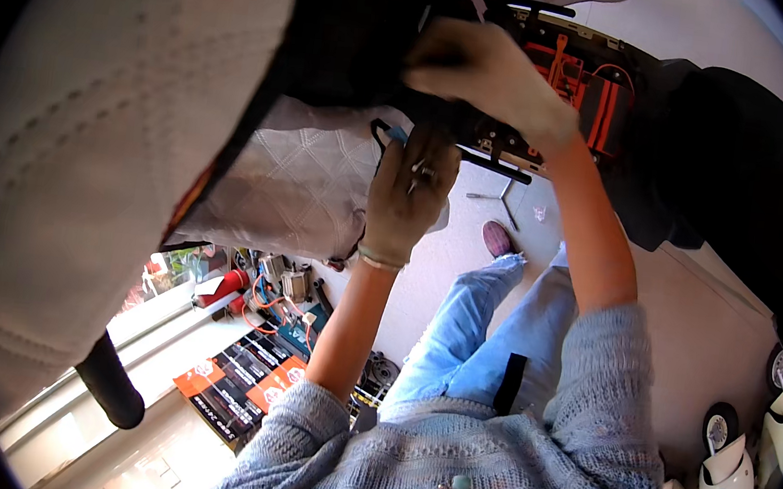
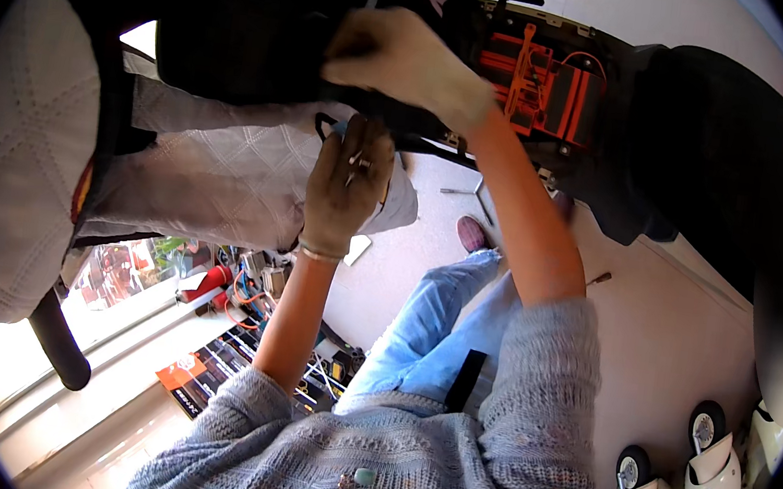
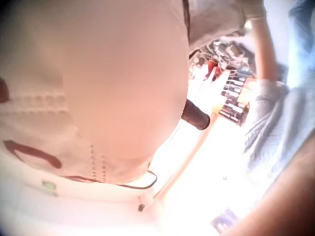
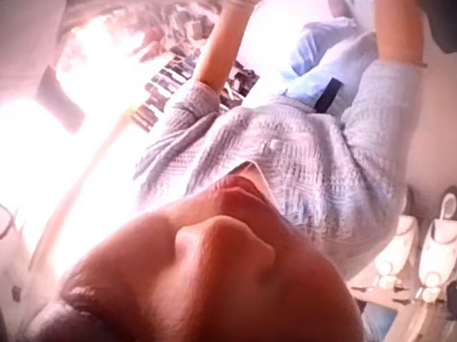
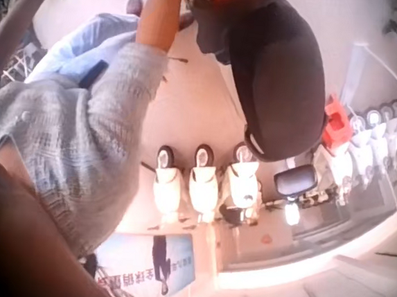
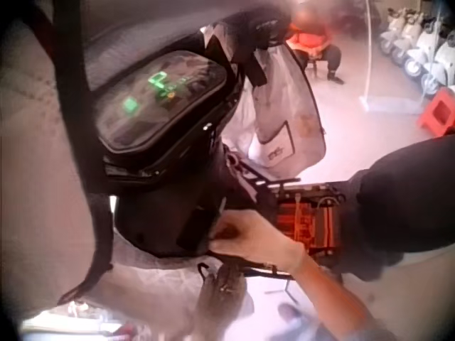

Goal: The person assembles the internal components of an electric scooter, securing an orange battery pack with a metal bracket and fastening screws. They then place a black floor mat over the battery compartment and secure it with a screwdriver.

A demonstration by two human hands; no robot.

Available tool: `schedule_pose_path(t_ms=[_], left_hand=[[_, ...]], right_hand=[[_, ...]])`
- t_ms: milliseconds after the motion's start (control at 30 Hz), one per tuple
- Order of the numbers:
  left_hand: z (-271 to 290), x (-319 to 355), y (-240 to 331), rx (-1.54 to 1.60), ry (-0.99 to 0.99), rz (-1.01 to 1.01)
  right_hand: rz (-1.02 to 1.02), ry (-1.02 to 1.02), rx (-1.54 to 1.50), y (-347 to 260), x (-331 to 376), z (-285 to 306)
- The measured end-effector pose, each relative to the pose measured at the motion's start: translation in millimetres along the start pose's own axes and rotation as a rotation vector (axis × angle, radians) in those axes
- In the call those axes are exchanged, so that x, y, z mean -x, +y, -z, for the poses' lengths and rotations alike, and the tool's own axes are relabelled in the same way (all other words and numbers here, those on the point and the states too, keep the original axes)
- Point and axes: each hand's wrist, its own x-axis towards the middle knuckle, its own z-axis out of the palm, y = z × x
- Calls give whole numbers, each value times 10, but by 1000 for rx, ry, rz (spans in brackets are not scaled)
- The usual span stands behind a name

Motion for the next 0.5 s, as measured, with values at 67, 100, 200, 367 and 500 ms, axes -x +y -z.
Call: schedule_pose_path(t_ms=[67, 100, 200, 367, 500], left_hand=[[-64, -128, -128, 416, 27, 181], [-119, -170, -167, 821, 91, 334], [-214, -332, -554, 1701, 288, 729], [-96, -425, -1183, 1399, 232, 604], [-19, -547, -1520, 1012, 193, 611]], right_hand=[[-29, 150, -82, 121, 565, 78], [-197, 165, -208, 126, 776, 74], [-360, 272, -174, 276, 1321, 73], [-325, 535, -181, 451, 1869, 144], [-363, 572, -332, 639, 2153, 394]])
